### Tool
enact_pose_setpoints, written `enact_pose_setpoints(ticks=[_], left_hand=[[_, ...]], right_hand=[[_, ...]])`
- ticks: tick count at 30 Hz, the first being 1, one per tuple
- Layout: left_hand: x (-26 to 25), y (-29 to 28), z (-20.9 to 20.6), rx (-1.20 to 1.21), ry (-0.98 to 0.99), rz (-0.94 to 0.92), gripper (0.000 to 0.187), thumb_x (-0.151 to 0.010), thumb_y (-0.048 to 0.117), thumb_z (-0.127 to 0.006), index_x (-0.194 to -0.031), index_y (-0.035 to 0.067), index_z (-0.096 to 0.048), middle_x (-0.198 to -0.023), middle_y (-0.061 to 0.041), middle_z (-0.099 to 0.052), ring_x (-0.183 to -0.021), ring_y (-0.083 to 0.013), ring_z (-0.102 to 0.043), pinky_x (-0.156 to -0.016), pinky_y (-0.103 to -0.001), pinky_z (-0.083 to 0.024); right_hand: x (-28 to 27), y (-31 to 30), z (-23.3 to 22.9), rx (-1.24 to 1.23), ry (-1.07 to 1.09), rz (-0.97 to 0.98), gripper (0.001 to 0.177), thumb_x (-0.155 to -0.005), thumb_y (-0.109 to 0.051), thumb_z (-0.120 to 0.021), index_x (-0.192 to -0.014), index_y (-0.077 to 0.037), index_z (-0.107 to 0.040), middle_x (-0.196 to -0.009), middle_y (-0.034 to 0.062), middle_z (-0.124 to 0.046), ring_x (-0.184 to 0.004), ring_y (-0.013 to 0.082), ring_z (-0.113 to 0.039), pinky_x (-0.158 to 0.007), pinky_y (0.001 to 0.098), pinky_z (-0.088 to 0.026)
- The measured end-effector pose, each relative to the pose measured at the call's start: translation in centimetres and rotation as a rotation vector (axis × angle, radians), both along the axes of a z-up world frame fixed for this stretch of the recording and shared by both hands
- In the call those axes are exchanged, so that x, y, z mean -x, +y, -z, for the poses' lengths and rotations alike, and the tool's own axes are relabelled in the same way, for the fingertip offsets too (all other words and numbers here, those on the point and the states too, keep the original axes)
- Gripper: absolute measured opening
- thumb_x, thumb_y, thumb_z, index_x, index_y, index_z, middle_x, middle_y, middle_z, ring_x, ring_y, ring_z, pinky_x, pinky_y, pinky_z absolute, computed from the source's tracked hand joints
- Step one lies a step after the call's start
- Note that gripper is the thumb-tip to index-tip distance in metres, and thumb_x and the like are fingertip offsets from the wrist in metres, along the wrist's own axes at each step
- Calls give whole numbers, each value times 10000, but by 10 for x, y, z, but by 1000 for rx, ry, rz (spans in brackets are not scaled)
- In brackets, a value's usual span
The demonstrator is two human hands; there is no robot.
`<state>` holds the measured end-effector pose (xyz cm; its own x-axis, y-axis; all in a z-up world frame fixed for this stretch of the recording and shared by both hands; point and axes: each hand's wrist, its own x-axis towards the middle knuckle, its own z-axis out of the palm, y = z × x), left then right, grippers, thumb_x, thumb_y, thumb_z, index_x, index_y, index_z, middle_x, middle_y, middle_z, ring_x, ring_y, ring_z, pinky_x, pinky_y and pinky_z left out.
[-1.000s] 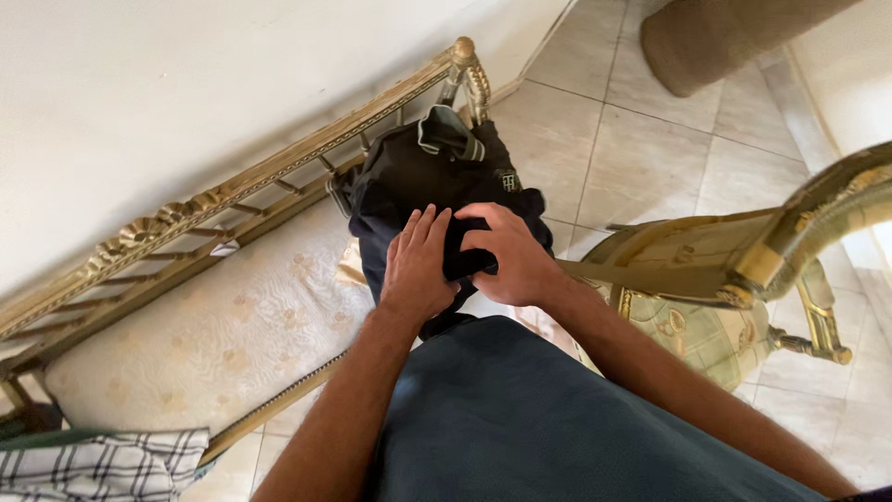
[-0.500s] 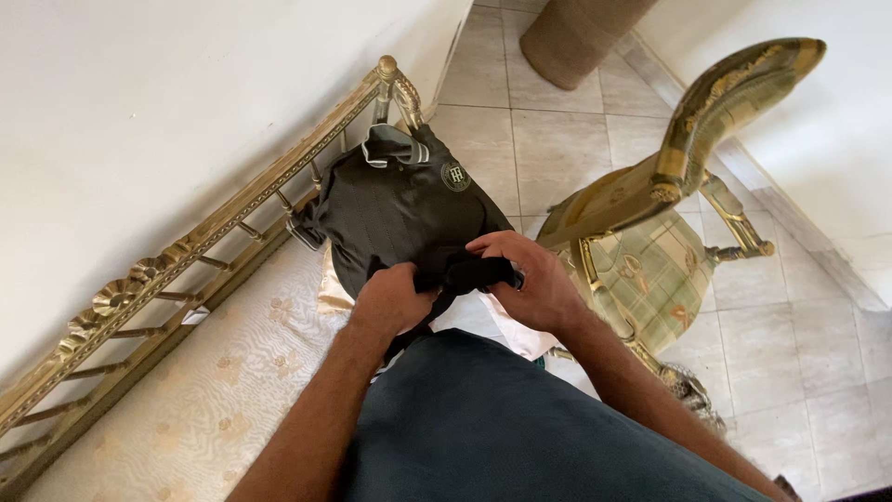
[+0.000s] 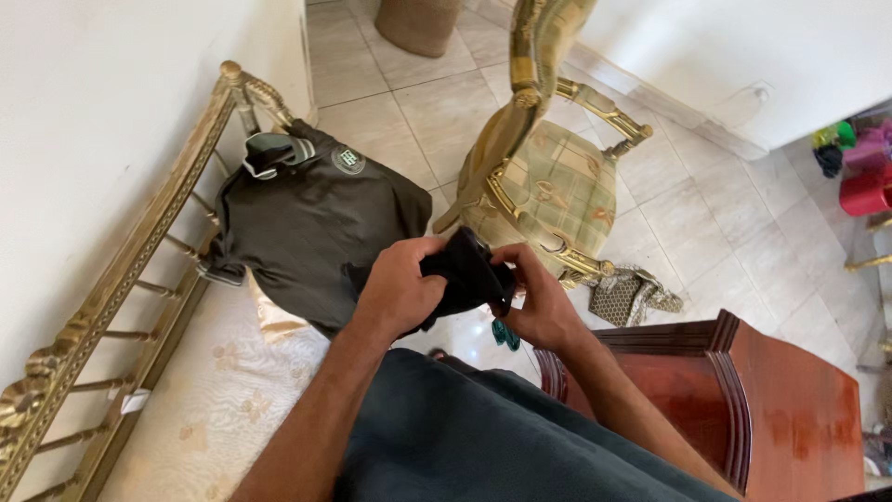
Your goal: The person folds a black polo shirt on a wooden dresser and then places it into a suitcase with other folded clothes.
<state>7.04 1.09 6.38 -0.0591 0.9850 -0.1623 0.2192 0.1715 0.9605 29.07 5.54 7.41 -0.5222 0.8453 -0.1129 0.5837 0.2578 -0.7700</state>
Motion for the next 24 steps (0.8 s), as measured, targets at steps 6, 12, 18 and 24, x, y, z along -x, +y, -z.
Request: enact_pose_setpoints(ticks=[6, 12, 18, 24], left_hand=[[-69, 6, -13, -234, -81, 240, 451, -665, 6, -585, -1085, 20, -750, -962, -172, -787, -888, -266, -771, -831, -347, -587], [-155, 5, -20, -131, -107, 304, 421, -681, -14, -566, -1052, 29, -760, -859, -153, -788, -775, -240, -778, -751, -325, -598], [-247, -2, -40, 53, -31, 382, 417, -677, -46, -610, -1043, 70, -775, -814, -134, -794, -723, -246, -759, -681, -348, -589], [-343, -13, -52, -261, 252, 579, 422, -632, -16, -679, -1019, 116, -785, -845, -175, -750, -823, -354, -717, -756, -425, -567]], right_hand=[[-67, -40, 3, 135, -113, 242, 928, -709, -113, -901, -1494, -161, -411, -1229, 108, -681, -1079, 174, -664, -897, 339, -559], [-169, -78, 18, 323, 287, 366, 526, -776, -32, -818, -1269, -14, -635, -1079, 89, -753, -993, 156, -705, -890, 335, -607], [-273, -131, 22, 170, 378, 781, 244, -837, 24, -757, -1057, -18, -659, -969, 35, -740, -904, 93, -697, -839, 276, -583], [-368, -185, 16, 120, 250, 1000, 196, -867, -18, -813, -937, -19, -629, -808, 0, -650, -723, 64, -562, -624, 240, -459]])
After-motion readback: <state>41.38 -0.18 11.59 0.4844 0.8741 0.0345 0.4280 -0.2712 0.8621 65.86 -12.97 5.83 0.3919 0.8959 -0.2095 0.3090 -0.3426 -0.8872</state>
